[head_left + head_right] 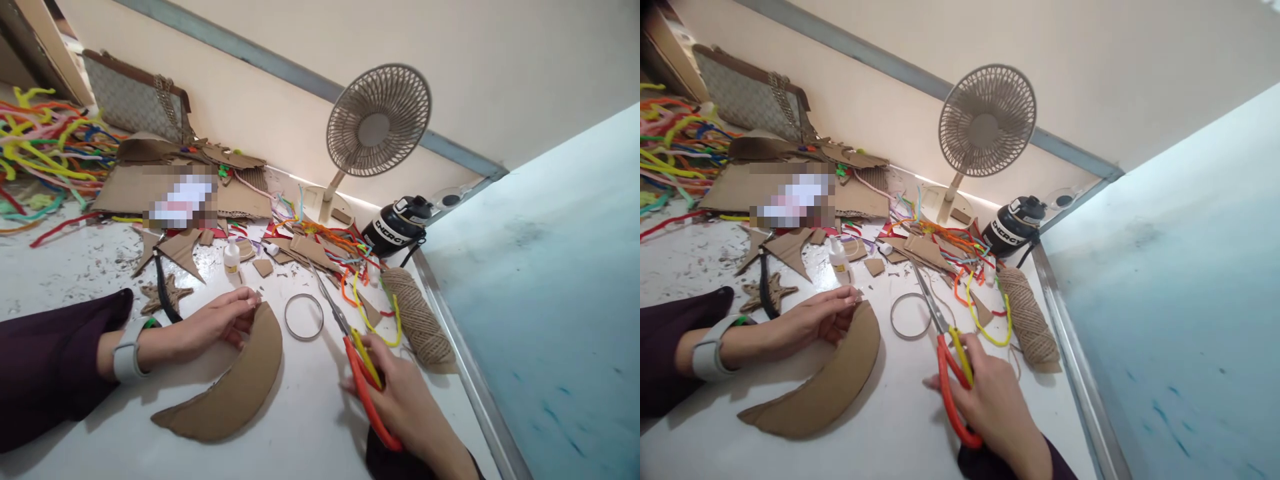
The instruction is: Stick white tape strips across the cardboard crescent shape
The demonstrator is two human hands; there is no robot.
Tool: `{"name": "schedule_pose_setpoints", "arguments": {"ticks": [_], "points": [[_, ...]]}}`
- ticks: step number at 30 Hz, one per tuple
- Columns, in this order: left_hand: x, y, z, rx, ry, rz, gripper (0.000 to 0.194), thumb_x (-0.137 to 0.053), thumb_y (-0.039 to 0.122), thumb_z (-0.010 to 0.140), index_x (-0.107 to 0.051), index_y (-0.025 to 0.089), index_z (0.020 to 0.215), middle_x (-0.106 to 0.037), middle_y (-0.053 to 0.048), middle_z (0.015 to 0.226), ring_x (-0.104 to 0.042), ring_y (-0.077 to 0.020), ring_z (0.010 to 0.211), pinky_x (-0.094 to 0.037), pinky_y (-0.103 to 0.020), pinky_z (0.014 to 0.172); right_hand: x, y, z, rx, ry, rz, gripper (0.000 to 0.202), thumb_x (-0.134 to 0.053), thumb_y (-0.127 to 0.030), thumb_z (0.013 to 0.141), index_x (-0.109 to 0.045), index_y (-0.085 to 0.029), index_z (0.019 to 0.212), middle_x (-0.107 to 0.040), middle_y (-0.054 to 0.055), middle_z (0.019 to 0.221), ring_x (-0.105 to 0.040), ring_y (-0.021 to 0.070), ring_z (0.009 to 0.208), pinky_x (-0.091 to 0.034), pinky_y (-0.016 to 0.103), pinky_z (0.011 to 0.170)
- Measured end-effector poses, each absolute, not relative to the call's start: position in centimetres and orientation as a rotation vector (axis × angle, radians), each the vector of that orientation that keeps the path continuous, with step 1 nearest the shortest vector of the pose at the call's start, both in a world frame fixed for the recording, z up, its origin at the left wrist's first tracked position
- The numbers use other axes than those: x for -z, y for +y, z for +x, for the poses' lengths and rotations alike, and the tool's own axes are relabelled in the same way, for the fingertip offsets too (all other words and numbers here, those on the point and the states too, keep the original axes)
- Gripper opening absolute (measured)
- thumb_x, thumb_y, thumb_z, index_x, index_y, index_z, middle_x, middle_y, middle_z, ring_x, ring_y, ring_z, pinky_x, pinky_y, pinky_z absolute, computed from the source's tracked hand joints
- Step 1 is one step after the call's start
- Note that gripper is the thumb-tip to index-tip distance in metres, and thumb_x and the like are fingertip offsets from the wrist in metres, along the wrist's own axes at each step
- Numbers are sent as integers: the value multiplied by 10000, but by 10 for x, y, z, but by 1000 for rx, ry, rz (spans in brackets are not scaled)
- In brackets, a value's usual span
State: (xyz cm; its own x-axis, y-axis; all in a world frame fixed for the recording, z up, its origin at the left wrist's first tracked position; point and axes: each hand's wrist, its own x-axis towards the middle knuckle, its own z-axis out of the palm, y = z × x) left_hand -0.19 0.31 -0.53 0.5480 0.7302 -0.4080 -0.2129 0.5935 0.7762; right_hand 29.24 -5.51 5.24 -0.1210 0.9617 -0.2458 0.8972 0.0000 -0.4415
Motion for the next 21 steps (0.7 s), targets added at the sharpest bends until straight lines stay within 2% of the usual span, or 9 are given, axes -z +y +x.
{"name": "schedule_pose_setpoints", "arguments": {"ticks": [2, 6, 10, 14, 16, 18, 21], "points": [[4, 1, 0, -641, 822, 750, 330, -620, 501, 840, -454, 217, 855, -577, 37, 732, -563, -104, 633, -431, -219, 575, -45, -47, 297, -244, -2219, -2179, 550, -546, -594, 794, -590, -137, 1097, -695, 99, 705, -666, 285, 641, -464, 353, 585], [0, -2, 2, -607, 856, 861, 366, -670, 507, 797, -455, 211, 809, -582, 51, 678, -549, -98, 592, -389, -205, 537, -29, -34, 304, 124, -2307, -2364, 518, -504, -547, 847, -603, -132, 1141, -726, 122, 719, -693, 306, 664, -443, 337, 577], [-4, -4, 2, -596, 877, 890, 390, -674, 518, 785, -439, 208, 770, -605, 40, 666, -561, -110, 586, -403, -222, 548, -28, -33, 309, 144, -2343, -2351, 445, -493, -495, 871, -616, -146, 1120, -727, 128, 816, -687, 296, 719, -459, 345, 604], [-6, -5, 3, -603, 904, 865, 406, -679, 524, 778, -425, 208, 761, -599, 44, 666, -566, -113, 592, -410, -228, 563, -30, -37, 306, 301, -2315, -2043, 434, -534, -427, 851, -595, -107, 1138, -656, 195, 1070, -634, 322, 944, -492, 419, 783], [-6, -4, 3, -605, 908, 859, 391, -667, 523, 788, -438, 207, 772, -582, 53, 657, -549, -105, 581, -392, -220, 551, -30, -36, 295, 273, -2275, -1878, 384, -530, -420, 876, -601, -106, 1087, -637, 191, 1059, -609, 305, 965, -486, 416, 830], [-5, -4, 3, -608, 914, 864, 369, -650, 524, 801, -463, 205, 785, -572, 55, 660, -534, -103, 584, -383, -217, 550, -29, -32, 277, 70, -2289, -1728, 321, -506, -423, 916, -605, -129, 1001, -643, 146, 964, -607, 261, 905, -492, 378, 812], [-5, -4, 3, -608, 903, 879, 358, -644, 522, 803, -480, 204, 789, -565, 54, 664, -524, -108, 606, -391, -221, 572, -28, -22, 243, -121, -2357, -1555, 330, -541, -441, 910, -581, -144, 1049, -636, 117, 974, -586, 247, 919, -486, 372, 819]]}}
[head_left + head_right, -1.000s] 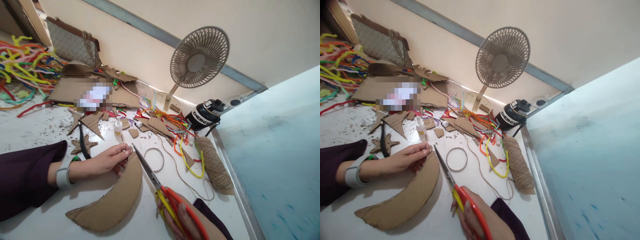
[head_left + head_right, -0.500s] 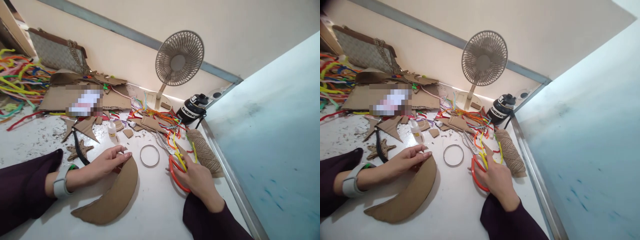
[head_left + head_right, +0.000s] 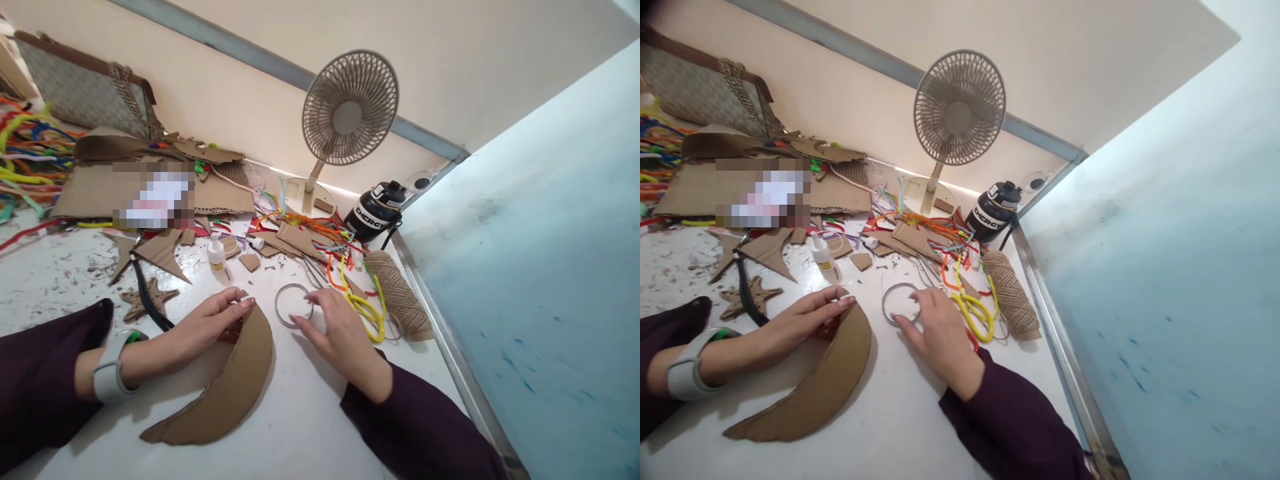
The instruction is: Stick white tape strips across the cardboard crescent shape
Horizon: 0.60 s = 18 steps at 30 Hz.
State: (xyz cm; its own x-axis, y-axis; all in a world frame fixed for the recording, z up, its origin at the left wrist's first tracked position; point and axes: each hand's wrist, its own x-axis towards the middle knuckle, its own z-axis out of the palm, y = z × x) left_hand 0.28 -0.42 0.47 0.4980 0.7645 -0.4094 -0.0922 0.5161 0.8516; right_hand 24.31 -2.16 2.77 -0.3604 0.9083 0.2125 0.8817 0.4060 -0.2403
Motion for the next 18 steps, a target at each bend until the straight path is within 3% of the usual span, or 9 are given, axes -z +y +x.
{"name": "schedule_pose_setpoints", "arguments": {"ticks": [6, 11, 18], "points": [[8, -5, 0, -608, 823, 879, 383, -710, 476, 764, -452, 223, 892, -579, 40, 721, -538, -123, 648, -388, -230, 578, -13, 0, 203, -122, -2431, -1598, 325, -602, -453, 859, -599, -166, 1012, -587, 116, 996, -549, 261, 938, -459, 392, 822], [17, -5, -1, -546, 740, 939, 405, -732, 434, 759, -418, 222, 904, -525, 57, 675, -484, -106, 591, -369, -238, 563, 1, 2, 201, -148, -2326, -1535, 96, -542, -238, 884, -595, -179, 939, -566, 94, 992, -518, 241, 967, -417, 377, 872], [12, -3, -3, -513, 738, 1018, 347, -661, 454, 821, -410, 219, 866, -485, 59, 658, -443, -103, 589, -343, -243, 564, 4, 3, 200, -220, -2264, -1539, 191, -581, -284, 867, -553, -164, 1014, -551, 138, 1181, -476, 278, 1142, -365, 423, 966]]}}
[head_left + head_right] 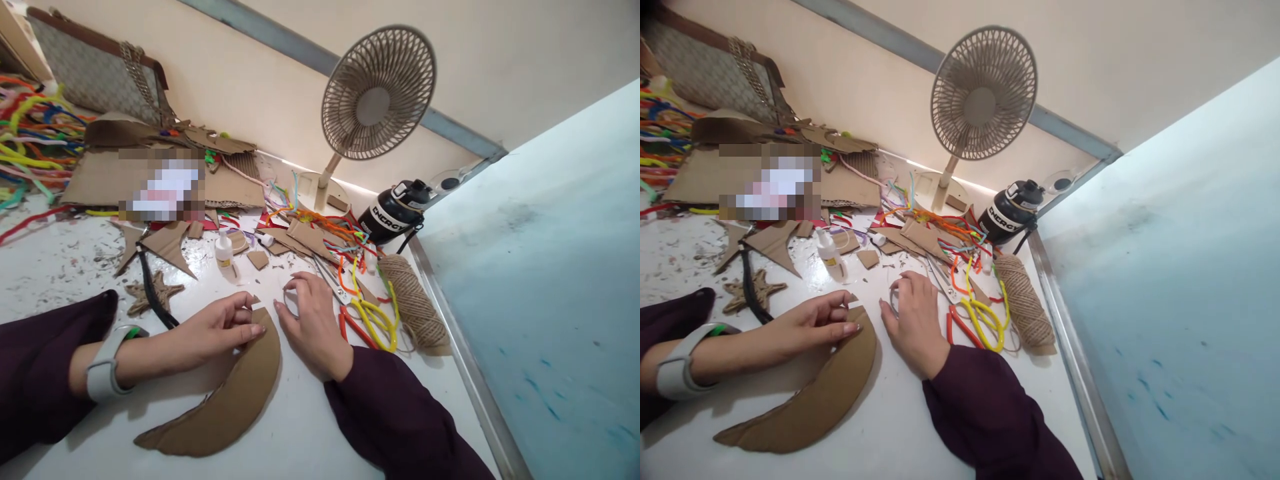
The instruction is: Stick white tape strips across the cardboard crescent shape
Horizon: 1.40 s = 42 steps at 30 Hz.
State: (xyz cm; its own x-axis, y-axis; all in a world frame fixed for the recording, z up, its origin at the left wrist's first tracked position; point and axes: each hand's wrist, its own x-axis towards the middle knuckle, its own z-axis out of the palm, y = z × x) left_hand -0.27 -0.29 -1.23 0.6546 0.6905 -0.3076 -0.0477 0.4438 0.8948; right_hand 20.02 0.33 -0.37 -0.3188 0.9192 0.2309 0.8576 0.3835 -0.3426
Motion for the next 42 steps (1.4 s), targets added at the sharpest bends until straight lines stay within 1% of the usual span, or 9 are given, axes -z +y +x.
{"name": "schedule_pose_setpoints", "arguments": {"ticks": [5, 11, 16, 20, 26, 31, 34, 37, 42], "points": [[18, -3, -4, -550, 689, 1001, 325, -645, 451, 842, -419, 223, 891, -458, 70, 654, -410, -97, 597, -343, -231, 574, 8, 11, 195, -205, -2230, -1570, 336, -599, -335, 865, -538, -123, 1118, -543, 170, 1234, -459, 293, 1183, -333, 442, 1013], [8, -9, 0, -527, 681, 843, 340, -628, 480, 849, -408, 241, 949, -600, 36, 749, -572, -132, 684, -428, -259, 649, 7, 21, 196, -330, -2207, -1514, 56, -565, -216, 886, -582, -163, 887, -606, 134, 1143, -512, 270, 1138, -350, 429, 972], [2, -14, 1, -548, 667, 669, 421, -648, 456, 843, -373, 272, 1103, -685, -14, 904, -666, -201, 871, -468, -358, 818, -7, 25, 211, -719, -2049, -1372, 73, -549, -259, 899, -567, -189, 888, -658, 74, 958, -593, 211, 945, -424, 378, 878], [10, -14, 0, -559, 695, 696, 483, -658, 451, 835, -370, 280, 1182, -682, -11, 910, -657, -193, 867, -460, -323, 785, -18, 29, 218, -1034, -1995, -1317, 157, -584, -340, 880, -572, -187, 847, -636, 59, 888, -596, 196, 887, -454, 345, 814], [21, -15, 0, -599, 776, 825, 361, -631, 476, 843, -507, 224, 1069, -607, 10, 842, -557, -167, 834, -416, -277, 728, -30, 27, 218, -1707, -1518, -1269, 292, -730, -387, 774, -530, -189, 852, -662, 15, 799, -639, 149, 788, -461, 293, 764], [22, -14, -2, -595, 836, 935, 325, -609, 502, 848, -550, 218, 996, -593, 0, 875, -526, -177, 868, -416, -279, 741, -34, 25, 218, -1850, -1339, -1242, 394, -799, -347, 712, -558, -197, 986, -645, -23, 775, -637, 133, 784, -452, 276, 783], [22, -15, -3, -612, 855, 975, 330, -595, 496, 858, -563, 232, 1054, -632, -22, 968, -543, -205, 957, -435, -290, 784, -37, 24, 220, -1866, -1434, -1212, 300, -749, -402, 764, -593, -172, 878, -658, 14, 856, -611, 127, 799, -443, 268, 789], [20, -18, -5, -576, 832, 935, 391, -575, 480, 877, -527, 266, 1200, -642, -38, 1162, -548, -226, 1095, -445, -314, 874, -44, 24, 222, -1918, -1646, -1165, 318, -652, -474, 839, -612, -159, 838, -648, 24, 867, -582, 130, 815, -427, 266, 796], [12, -21, -8, -442, 821, 956, 566, -601, 505, 856, -425, 319, 1360, -469, -10, 1462, -376, -235, 1356, -335, -351, 1082, -59, 21, 221, -1838, -2110, -1152, 402, -538, -536, 897, -614, -155, 792, -524, -23, 687, -478, 112, 678, -395, 243, 688]]}}
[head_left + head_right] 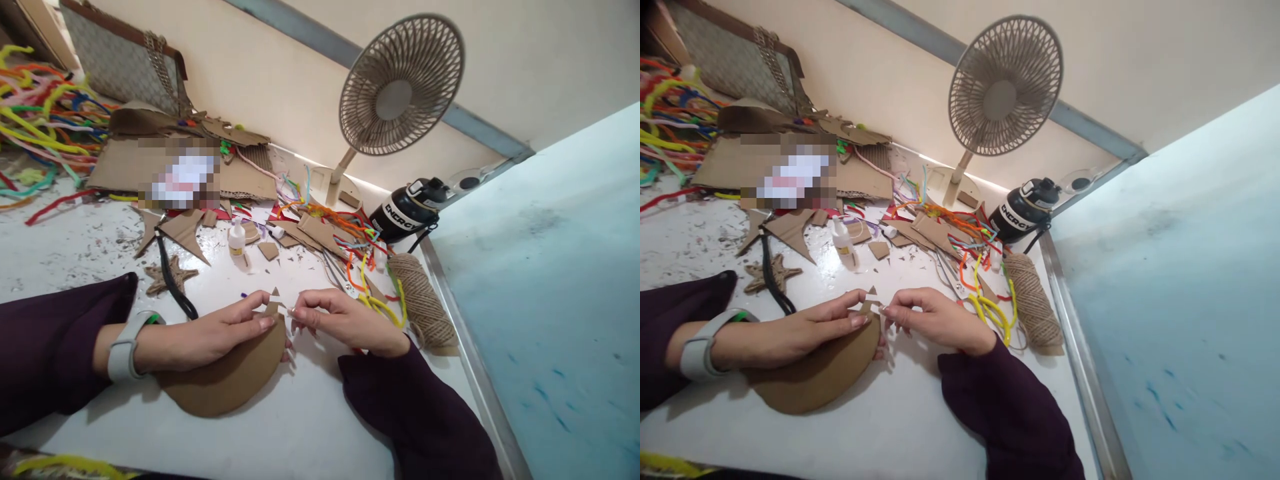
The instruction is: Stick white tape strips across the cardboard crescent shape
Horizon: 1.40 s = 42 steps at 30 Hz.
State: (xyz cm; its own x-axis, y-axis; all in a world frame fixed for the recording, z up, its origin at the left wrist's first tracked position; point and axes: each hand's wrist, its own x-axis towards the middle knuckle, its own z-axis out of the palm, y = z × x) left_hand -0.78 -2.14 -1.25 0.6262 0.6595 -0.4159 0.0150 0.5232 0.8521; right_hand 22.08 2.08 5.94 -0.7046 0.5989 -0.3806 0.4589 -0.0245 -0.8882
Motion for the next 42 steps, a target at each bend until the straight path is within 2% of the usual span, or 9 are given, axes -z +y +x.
{"name": "schedule_pose_setpoints", "arguments": {"ticks": [3, 8, 12, 17, 21, 29, 34, 42], "points": [[11, -23, -9, -403, 808, 1054, 575, -586, 514, 864, -418, 313, 1376, -474, -11, 1457, -292, -238, 1405, -247, -364, 1141, -63, 19, 219, -1870, -2224, -1105, 412, -509, -534, 914, -595, -153, 781, -488, -32, 672, -437, 100, 634, -369, 231, 627], [13, -26, -10, -350, 651, 1129, 391, -483, 489, 932, -503, 280, 1261, -595, -20, 1266, -461, -220, 1245, -318, -363, 1080, -61, 18, 218, -1838, -2283, -1069, 424, -496, -532, 919, -578, -148, 761, -472, -27, 681, -429, 104, 665, -359, 229, 628], [8, -25, -8, -371, 712, 1240, 368, -494, 500, 918, -533, 260, 1194, -579, -24, 1227, -453, -221, 1202, -335, -330, 1035, -56, 16, 215, -1819, -2268, -1089, 435, -498, -543, 912, -568, -145, 750, -484, -27, 672, -440, 103, 663, -371, 229, 636], [2, -25, -3, -399, 772, 1247, 335, -523, 533, 875, -587, 234, 1013, -601, -23, 939, -512, -233, 983, -422, -317, 846, -53, 15, 214, -1809, -2244, -1110, 444, -489, -554, 912, -581, -149, 756, -504, -24, 669, -459, 106, 657, -381, 234, 636], [1, -26, -1, -434, 748, 1214, 268, -544, 496, 874, -586, 239, 934, -565, -6, 837, -503, -209, 875, -416, -293, 769, -51, 14, 213, -1838, -2191, -1121, 466, -492, -583, 898, -591, -149, 757, -525, -18, 681, -467, 110, 659, -393, 242, 654], [1, -26, -2, -412, 761, 1186, 260, -545, 474, 882, -591, 230, 962, -591, -9, 907, -507, -215, 950, -414, -300, 845, -50, 14, 211, -1881, -2124, -1151, 455, -518, -562, 893, -589, -141, 736, -478, -36, 640, -418, 93, 614, -359, 230, 607], [6, -26, -3, -426, 699, 1179, 257, -523, 458, 910, -595, 256, 1052, -605, -5, 1050, -496, -200, 1061, -380, -289, 946, -46, 14, 211, -1878, -2128, -1156, 465, -513, -584, 883, -566, -148, 731, -500, -28, 662, -442, 100, 630, -364, 237, 616], [4, -26, -5, -418, 737, 1188, 222, -537, 446, 901, -617, 256, 981, -620, -8, 997, -515, -212, 1009, -404, -292, 904, -45, 12, 210, -1825, -2158, -1187, 488, -503, -599, 880, -567, -142, 721, -485, -32, 643, -414, 92, 607, -347, 227, 579]]}}
